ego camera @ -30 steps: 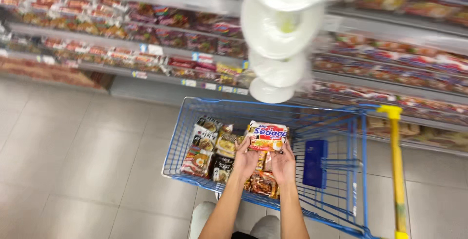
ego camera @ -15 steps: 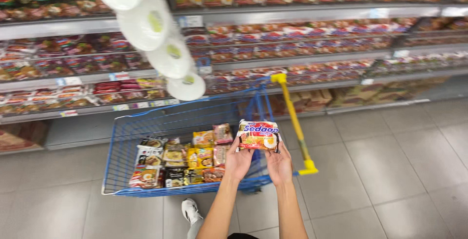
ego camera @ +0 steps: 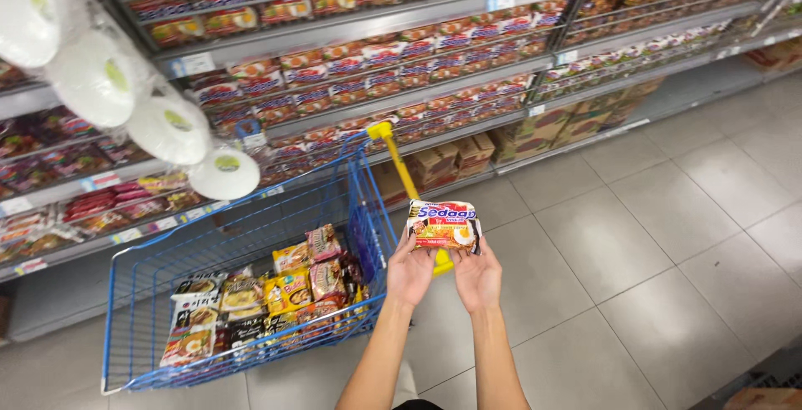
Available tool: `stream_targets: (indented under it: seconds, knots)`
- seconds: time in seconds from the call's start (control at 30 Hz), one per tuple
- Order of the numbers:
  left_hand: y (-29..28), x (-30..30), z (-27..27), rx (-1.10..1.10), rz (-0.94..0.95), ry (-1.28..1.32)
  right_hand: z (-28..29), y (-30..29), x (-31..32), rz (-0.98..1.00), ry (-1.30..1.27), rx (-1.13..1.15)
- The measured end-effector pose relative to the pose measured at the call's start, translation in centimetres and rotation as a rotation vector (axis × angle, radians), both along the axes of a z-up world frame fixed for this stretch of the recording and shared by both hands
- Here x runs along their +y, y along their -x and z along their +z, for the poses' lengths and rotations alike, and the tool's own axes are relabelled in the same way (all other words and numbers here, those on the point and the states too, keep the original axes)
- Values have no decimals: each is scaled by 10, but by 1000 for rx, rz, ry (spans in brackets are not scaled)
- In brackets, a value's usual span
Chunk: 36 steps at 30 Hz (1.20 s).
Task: The person picks up multiple packs of instant noodles from a grocery store shelf, holds each one up to display it, and places them into a blue shopping cart.
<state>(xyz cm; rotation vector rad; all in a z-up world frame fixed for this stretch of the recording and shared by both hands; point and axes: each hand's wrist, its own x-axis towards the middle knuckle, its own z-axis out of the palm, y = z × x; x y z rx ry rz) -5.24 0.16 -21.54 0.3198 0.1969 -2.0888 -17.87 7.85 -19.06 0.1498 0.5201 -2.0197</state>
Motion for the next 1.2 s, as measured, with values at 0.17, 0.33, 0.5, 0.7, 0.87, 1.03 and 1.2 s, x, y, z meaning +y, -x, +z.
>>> stream_targets:
  seconds: [0.17, 0.33, 0.5, 0.7, 0.87, 1.03, 1.2]
  knots:
    - [55, -17, -9, -88, -16, 166, -8, 54, -13, -24, 3, 150]
    - [113, -51, 5, -142, -15, 216, 37, 94, -40, -53, 3, 251]
    - [175, -91, 22, -203, -9, 201, 46, 154, -87, -45, -23, 315]
    - [243, -146, 28, -437, 112, 327, 62, 213, -147, -42, -64, 402]
    - [263, -179, 47, -822, 176, 553, 79, 245, -193, -17, -163, 480]
    - [286, -217, 82, -1021, 255, 713, 108, 278, -239, 15, -191, 655]
    - [314, -242, 142, -1155, 304, 722, 122, 332, -283, 59, -189, 848]
